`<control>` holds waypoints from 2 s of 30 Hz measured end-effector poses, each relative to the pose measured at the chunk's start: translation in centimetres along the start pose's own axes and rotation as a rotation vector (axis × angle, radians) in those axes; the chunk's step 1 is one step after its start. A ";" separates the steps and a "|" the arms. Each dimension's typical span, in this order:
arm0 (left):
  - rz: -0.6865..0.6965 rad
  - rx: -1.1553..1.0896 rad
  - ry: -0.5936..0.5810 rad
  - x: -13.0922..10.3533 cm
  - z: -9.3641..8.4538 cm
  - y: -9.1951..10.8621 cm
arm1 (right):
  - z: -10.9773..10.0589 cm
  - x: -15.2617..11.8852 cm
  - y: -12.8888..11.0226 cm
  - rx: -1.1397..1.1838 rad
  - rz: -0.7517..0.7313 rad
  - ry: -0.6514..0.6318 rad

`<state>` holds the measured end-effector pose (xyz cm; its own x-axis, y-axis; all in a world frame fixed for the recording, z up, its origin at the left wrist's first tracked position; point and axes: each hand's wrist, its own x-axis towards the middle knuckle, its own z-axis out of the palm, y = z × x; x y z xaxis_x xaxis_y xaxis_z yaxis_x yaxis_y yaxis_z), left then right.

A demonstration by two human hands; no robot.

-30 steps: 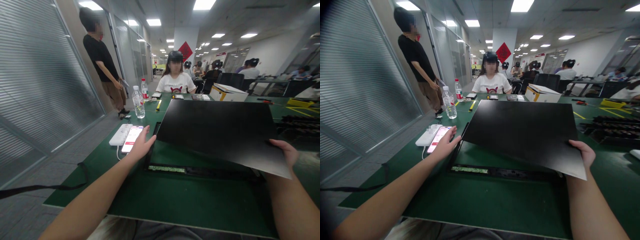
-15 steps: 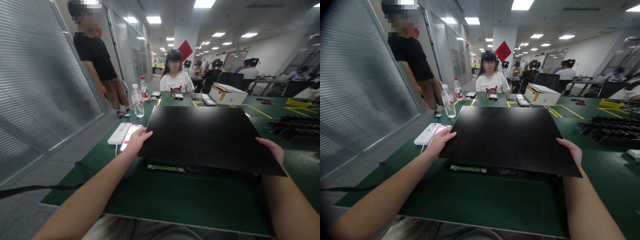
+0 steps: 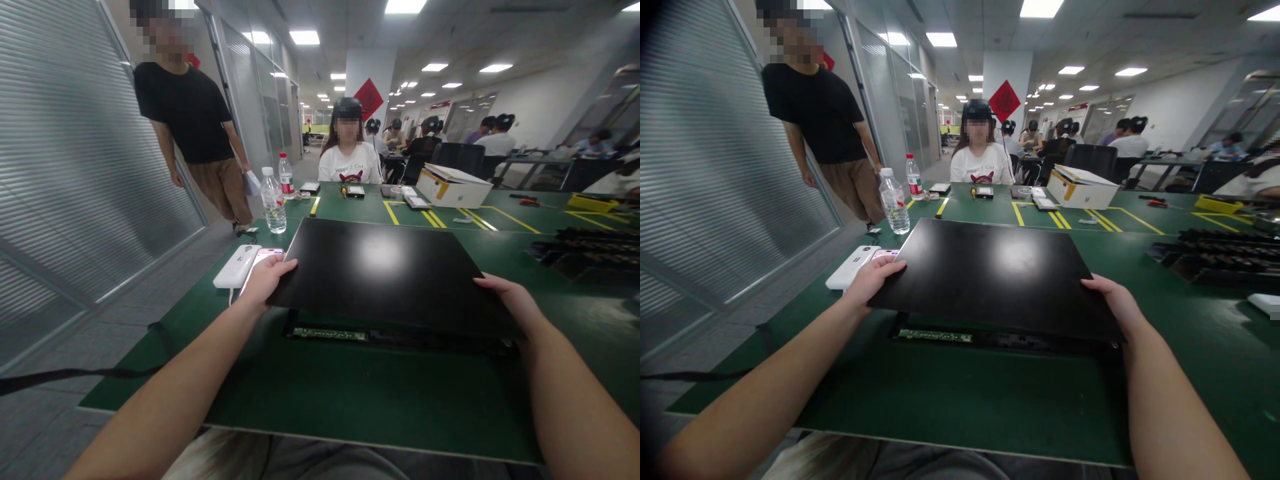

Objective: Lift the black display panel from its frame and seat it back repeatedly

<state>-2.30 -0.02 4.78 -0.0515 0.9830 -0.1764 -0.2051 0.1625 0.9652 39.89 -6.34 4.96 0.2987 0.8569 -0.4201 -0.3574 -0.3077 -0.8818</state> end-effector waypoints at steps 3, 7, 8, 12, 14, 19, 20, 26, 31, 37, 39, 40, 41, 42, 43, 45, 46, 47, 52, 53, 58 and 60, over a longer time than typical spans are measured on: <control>0.009 -0.031 -0.002 -0.1 0.0 0.2 | -0.3 0.5 0.2 -0.039 0.009 -0.020; 0.046 -0.055 0.031 -0.2 0.1 0.4 | -0.9 1.7 0.6 -0.136 -0.081 -0.020; 0.057 -0.058 0.036 -0.2 0.1 0.4 | -1.1 2.0 0.7 -0.166 -0.097 -0.018; 0.084 -0.062 0.043 -0.1 0.0 0.4 | -1.4 2.9 1.0 -0.204 -0.141 0.007; 0.085 -0.062 0.045 0.0 0.0 0.2 | -1.5 3.0 1.0 -0.195 -0.155 0.038; 0.082 -0.053 0.046 0.1 0.0 -0.1 | -1.4 3.0 0.8 -0.204 -0.160 0.117; 0.084 -0.051 0.047 0.1 0.0 -0.1 | -1.4 2.9 0.8 -0.211 -0.161 0.117; 0.058 -0.029 0.072 -0.2 0.2 0.0 | -1.4 2.9 0.8 -0.247 -0.181 0.132; 0.047 -0.007 0.068 -0.3 0.3 -0.1 | -1.6 3.1 0.9 -0.295 -0.221 0.166; 0.063 0.020 0.077 -0.1 0.4 -0.5 | -1.7 3.0 0.9 -0.333 -0.263 0.176; 0.077 0.026 0.084 0.0 0.4 -0.5 | -1.8 3.1 0.9 -0.344 -0.274 0.186; 0.084 0.030 0.085 0.0 0.4 -0.6 | -1.8 3.1 0.9 -0.348 -0.280 0.190; 0.089 0.034 0.085 0.0 0.3 -0.6 | -1.8 3.2 0.9 -0.347 -0.286 0.194; 0.093 0.039 0.085 0.1 0.3 -0.6 | -1.8 3.2 1.0 -0.341 -0.290 0.194; 0.097 0.043 0.085 0.1 0.3 -0.7 | -1.8 3.3 1.0 -0.334 -0.292 0.196; 0.104 0.056 0.087 0.2 0.2 -0.8 | -1.7 3.3 1.0 -0.326 -0.293 0.203; 0.106 0.063 0.084 0.3 0.1 -0.9 | -1.6 3.3 1.0 -0.329 -0.290 0.208; 0.108 0.070 0.080 0.3 0.1 -0.9 | -1.5 3.2 1.0 -0.336 -0.287 0.215; 0.133 0.086 0.063 0.5 -0.1 -1.2 | -0.9 2.8 0.9 -0.360 -0.272 0.233; 0.137 0.090 0.066 0.4 -0.1 -1.2 | -0.8 2.7 0.9 -0.363 -0.268 0.236; 0.132 0.124 0.090 0.2 0.2 -1.4 | -0.6 2.4 0.7 -0.372 -0.251 0.259; 0.122 0.133 0.083 0.2 0.3 -1.7 | -0.8 2.5 0.8 -0.375 -0.253 0.270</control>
<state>-1.67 -0.06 3.15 -0.1501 0.9864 -0.0662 -0.0618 0.0575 0.9964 41.11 -4.75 3.06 0.5699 0.8015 -0.1809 0.0822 -0.2746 -0.9580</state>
